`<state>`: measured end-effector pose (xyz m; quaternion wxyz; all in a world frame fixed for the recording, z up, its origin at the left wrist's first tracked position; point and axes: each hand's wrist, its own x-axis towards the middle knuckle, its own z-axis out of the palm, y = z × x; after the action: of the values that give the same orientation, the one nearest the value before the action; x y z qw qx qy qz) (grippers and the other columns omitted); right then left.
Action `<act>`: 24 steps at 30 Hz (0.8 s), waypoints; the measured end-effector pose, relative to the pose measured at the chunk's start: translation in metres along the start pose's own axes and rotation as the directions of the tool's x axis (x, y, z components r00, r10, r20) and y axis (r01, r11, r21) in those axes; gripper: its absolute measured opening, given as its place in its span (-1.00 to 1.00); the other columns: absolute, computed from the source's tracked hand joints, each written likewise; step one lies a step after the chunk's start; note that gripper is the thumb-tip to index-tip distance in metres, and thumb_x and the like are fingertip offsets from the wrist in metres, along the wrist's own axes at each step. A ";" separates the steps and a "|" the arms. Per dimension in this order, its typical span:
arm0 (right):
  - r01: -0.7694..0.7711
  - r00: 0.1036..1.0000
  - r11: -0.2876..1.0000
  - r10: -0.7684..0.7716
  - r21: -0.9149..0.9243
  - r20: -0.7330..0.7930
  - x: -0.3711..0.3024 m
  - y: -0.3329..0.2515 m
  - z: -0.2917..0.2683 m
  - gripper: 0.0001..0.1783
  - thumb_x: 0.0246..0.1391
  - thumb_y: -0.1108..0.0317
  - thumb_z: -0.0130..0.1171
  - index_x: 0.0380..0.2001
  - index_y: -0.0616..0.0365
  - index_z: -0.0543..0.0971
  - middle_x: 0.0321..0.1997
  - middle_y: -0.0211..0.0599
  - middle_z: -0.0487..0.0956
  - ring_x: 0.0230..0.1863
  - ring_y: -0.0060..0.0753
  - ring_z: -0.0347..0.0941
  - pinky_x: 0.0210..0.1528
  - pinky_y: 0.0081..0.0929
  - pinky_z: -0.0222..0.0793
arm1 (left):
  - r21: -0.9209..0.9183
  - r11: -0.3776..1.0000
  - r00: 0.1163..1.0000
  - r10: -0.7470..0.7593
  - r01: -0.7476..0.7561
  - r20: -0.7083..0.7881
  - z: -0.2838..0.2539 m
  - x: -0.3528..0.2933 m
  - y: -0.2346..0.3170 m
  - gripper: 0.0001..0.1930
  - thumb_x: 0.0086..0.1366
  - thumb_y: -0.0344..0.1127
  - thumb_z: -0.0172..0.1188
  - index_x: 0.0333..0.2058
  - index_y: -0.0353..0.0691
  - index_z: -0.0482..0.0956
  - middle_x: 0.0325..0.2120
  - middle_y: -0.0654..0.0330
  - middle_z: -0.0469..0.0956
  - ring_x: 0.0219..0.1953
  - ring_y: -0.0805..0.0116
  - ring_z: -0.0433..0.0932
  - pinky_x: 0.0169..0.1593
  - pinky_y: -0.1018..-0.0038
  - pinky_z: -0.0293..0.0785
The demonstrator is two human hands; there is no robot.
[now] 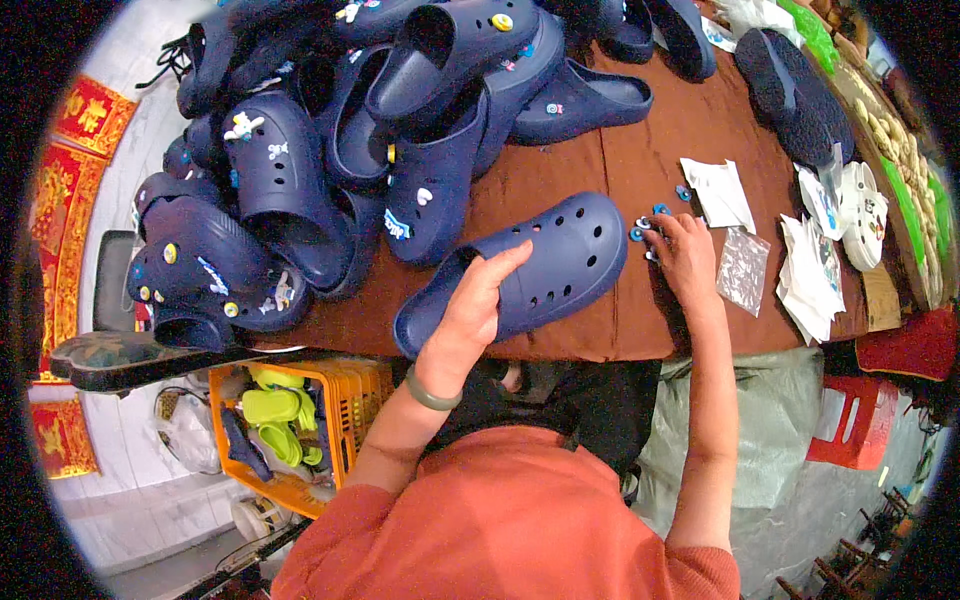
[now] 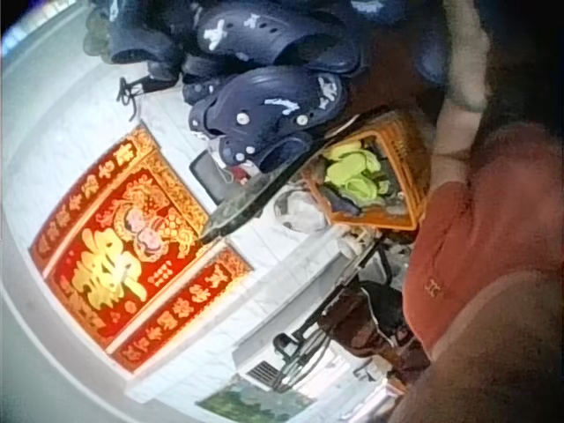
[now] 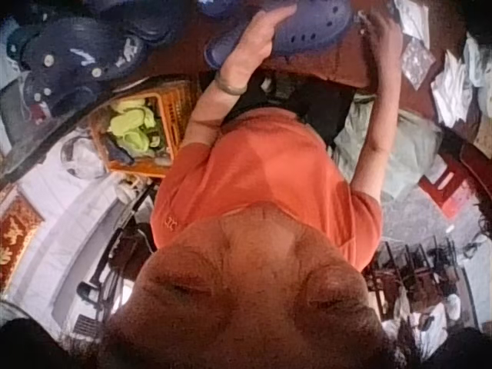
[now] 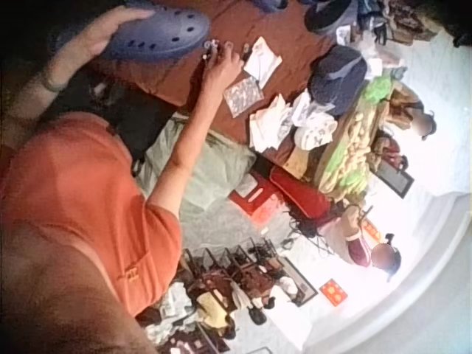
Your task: Decorating blue clogs by inserting small plastic charms into the holes on the shoe uppers.
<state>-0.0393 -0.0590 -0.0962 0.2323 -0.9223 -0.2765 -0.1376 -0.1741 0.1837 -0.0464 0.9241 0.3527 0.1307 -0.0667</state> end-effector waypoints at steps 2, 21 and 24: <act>0.038 0.999 0.995 -0.041 -0.094 -0.028 -0.002 0.003 0.002 -0.80 0.04 0.31 0.15 -0.25 0.12 0.57 -0.33 -0.18 0.50 -0.23 -0.06 0.38 -0.18 -0.22 0.31 | -0.009 1.000 1.000 -0.015 0.015 0.003 0.002 0.001 0.001 -0.69 0.30 -0.28 0.07 -0.07 -0.37 0.48 -0.14 0.10 0.55 -0.14 0.30 0.57 -0.05 0.37 0.51; 0.100 0.956 0.971 -0.034 0.218 -0.290 -0.022 -0.066 0.008 -0.72 -0.03 0.42 0.28 -0.20 0.15 0.53 -0.33 -0.23 0.53 -0.30 -0.22 0.51 -0.25 -0.42 0.44 | -0.053 0.997 0.998 -0.059 0.057 -0.037 0.004 0.000 0.003 -0.53 0.37 -0.07 -0.03 0.02 -0.39 0.39 -0.03 0.01 0.49 -0.03 0.23 0.52 0.07 0.30 0.44; -0.256 0.920 0.565 0.391 0.784 0.019 -0.020 -0.062 0.011 -0.72 -0.03 0.38 0.32 -0.24 0.19 0.51 -0.41 -0.45 0.47 -0.33 -0.61 0.41 -0.27 -0.58 0.38 | -0.079 0.996 0.999 -0.045 0.043 -0.023 0.005 0.001 0.000 -0.47 0.39 0.03 -0.09 0.04 -0.38 0.38 -0.01 0.00 0.47 0.00 0.22 0.51 0.09 0.28 0.42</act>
<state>-0.0899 -0.0169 -0.0912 0.6471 -0.7530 -0.1150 -0.0324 -0.1721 0.1807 -0.0432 0.9339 0.3141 0.1525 -0.0775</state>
